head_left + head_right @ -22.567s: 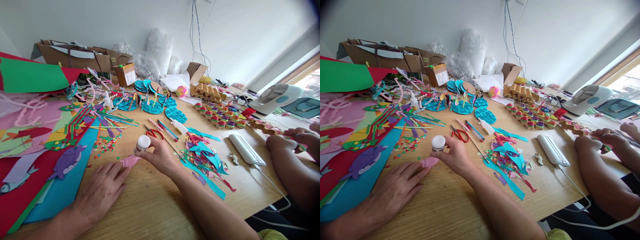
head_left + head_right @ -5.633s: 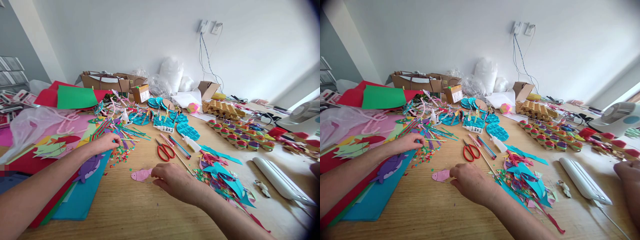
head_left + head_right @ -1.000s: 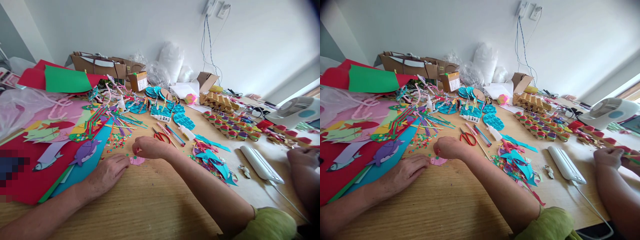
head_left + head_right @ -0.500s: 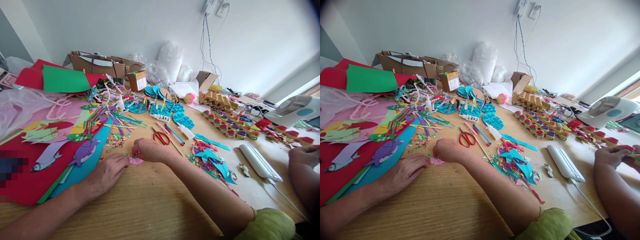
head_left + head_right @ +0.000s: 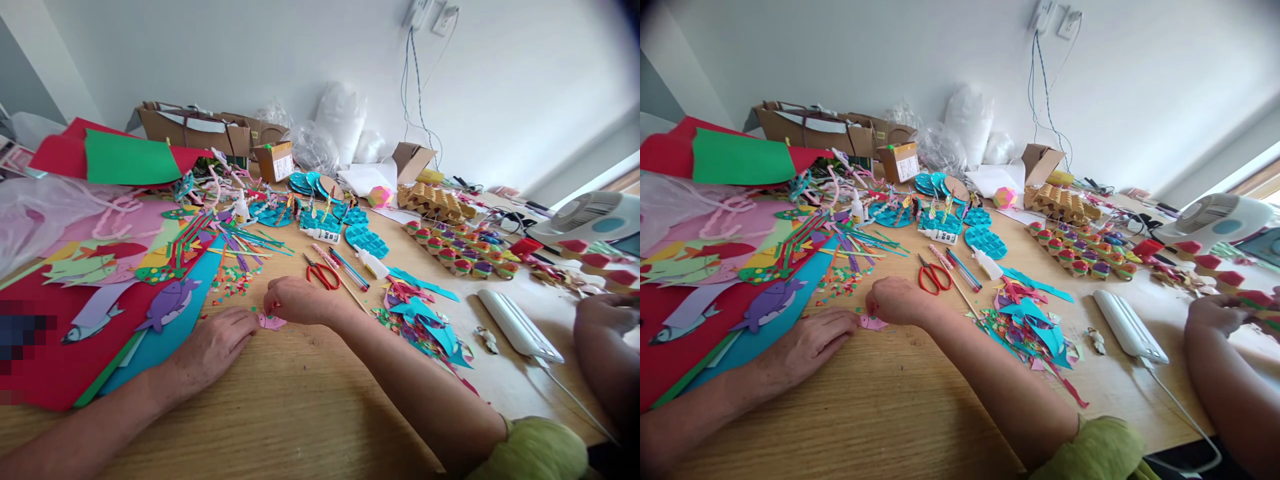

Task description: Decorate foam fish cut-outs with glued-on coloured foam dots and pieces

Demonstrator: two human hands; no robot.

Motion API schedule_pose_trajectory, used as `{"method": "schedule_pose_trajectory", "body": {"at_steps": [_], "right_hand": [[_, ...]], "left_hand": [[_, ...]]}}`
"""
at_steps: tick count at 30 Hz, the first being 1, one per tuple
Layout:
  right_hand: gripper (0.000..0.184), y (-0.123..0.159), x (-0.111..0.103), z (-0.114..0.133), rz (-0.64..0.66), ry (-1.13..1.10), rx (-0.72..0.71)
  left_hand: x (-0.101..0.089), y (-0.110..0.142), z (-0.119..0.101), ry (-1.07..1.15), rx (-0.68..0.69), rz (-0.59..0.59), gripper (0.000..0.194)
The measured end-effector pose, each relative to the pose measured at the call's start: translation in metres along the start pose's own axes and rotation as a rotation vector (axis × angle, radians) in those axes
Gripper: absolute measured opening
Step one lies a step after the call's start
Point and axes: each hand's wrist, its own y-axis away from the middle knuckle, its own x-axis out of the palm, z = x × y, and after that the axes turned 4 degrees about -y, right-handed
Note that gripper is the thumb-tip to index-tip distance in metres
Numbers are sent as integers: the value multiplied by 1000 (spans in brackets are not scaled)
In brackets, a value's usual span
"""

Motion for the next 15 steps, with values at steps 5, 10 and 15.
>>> {"method": "schedule_pose_trajectory", "body": {"at_steps": [5, 10, 15], "right_hand": [[28, -1, 5, -1, -29, 1, -13], [26, 3, 1, -1, -49, -42, -5], [20, 13, -1, -1, -184, -205, -10]], "left_hand": [[-2, 1, -1, 0, -12, 31, 27], [-1, 0, -1, 49, -28, 31, 25], [-6, -4, -2, 235, -145, -4, 19]]}}
